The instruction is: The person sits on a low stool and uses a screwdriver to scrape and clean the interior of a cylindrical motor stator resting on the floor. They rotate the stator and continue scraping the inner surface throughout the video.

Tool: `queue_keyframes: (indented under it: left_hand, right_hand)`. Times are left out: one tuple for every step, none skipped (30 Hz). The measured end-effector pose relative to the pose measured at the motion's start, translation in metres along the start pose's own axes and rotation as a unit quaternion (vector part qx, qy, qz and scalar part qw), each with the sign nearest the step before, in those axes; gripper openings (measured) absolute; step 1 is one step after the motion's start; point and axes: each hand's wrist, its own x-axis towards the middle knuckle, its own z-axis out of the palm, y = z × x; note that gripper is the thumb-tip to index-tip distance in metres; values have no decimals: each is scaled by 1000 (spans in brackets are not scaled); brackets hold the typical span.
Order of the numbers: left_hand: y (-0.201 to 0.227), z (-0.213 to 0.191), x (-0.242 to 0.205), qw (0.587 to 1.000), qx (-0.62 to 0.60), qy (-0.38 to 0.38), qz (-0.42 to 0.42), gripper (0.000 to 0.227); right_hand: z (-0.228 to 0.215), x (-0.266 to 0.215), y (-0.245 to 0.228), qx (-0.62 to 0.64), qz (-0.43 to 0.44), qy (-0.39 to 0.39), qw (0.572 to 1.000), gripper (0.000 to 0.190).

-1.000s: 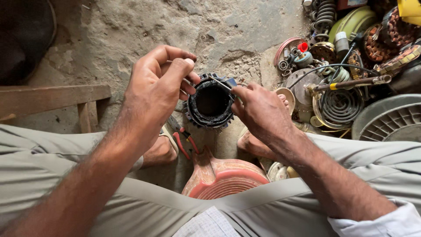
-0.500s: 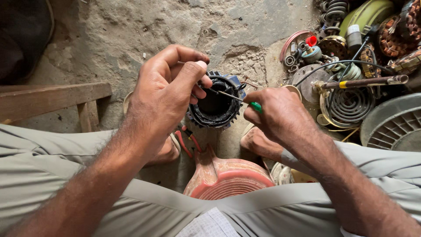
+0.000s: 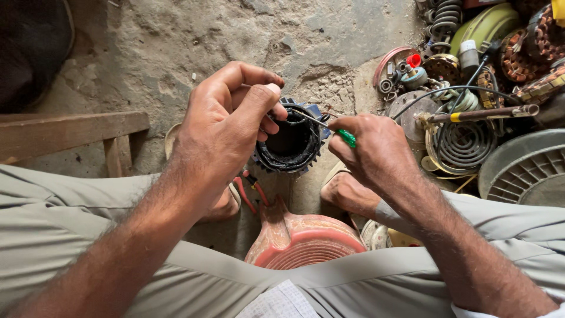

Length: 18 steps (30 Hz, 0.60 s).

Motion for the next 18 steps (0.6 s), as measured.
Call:
queue_keyframes:
  left_hand:
    - [0,0,-1,1000,-2,0,2,22]
    - [0,0,-1,1000,5,0,3,23]
    - [1,0,-1,1000,11,0,4,23]
    - [1,0,-1,1000,18,0,5,23]
    - [2,0,-1,1000,16,-2,4,23]
    - [2,0,-1,1000,15,-3,1,23]
    - [3,0,-1,1000,14,-4,-2,23]
    - [3,0,-1,1000,14,-4,0,23]
    - [3,0,-1,1000,15,-3,1,23]
    - [3,0,-1,1000,15,-1,3,23]
    - [3,0,-1,1000,14,-2,3,23]
    - [3,0,-1,1000,14,-2,3,23]
    - [3,0,-2,1000,13,-2,3,23]
    - [3,0,-1,1000,14,-2,3,23]
    - [2,0,-1,1000,15,-1,3,23]
    - [2,0,0,1000,16,-1,3,23]
    - [2,0,0,1000,16,1,2,23]
    - [1,0,0,1000,14,3,2,23]
  right_hand:
    - [0,0,0,4,-6,7,1000,28]
    - [0,-1,0,3,-3,3,1000,28]
    - [0,-2,-1,3,0,-2,1000,28]
    - [-1,-2,-2,2,2,-6,1000,28]
    - [-2,-1,-2,2,0,-3,1000,28]
    - [-2,-1,-3,4,0,-1,1000,28]
    - [-2,-1,-4,5,-1,1,1000,27]
    - [-3,0,-4,6,14,-15,1000,27]
    - [-3,1,-4,6,29,-32,999,27]
    - [-3,2,-3,6,43,-48,998,27]
    - [-3,2,-3,8,30,-34,999,27]
    - [-3,1,-2,10,16,-20,1000,28]
    - [-2,1,-1,13,2,-6,1000,28]
    - [-2,1,0,9,1,-3,1000,28]
    - [-1,0,0,6,-1,0,1000,28]
    - [0,0,0,3,-2,2,1000,28]
    - [0,0,0,4,0,-2,1000,28]
    - [0,0,1,4,2,-5,1000,27]
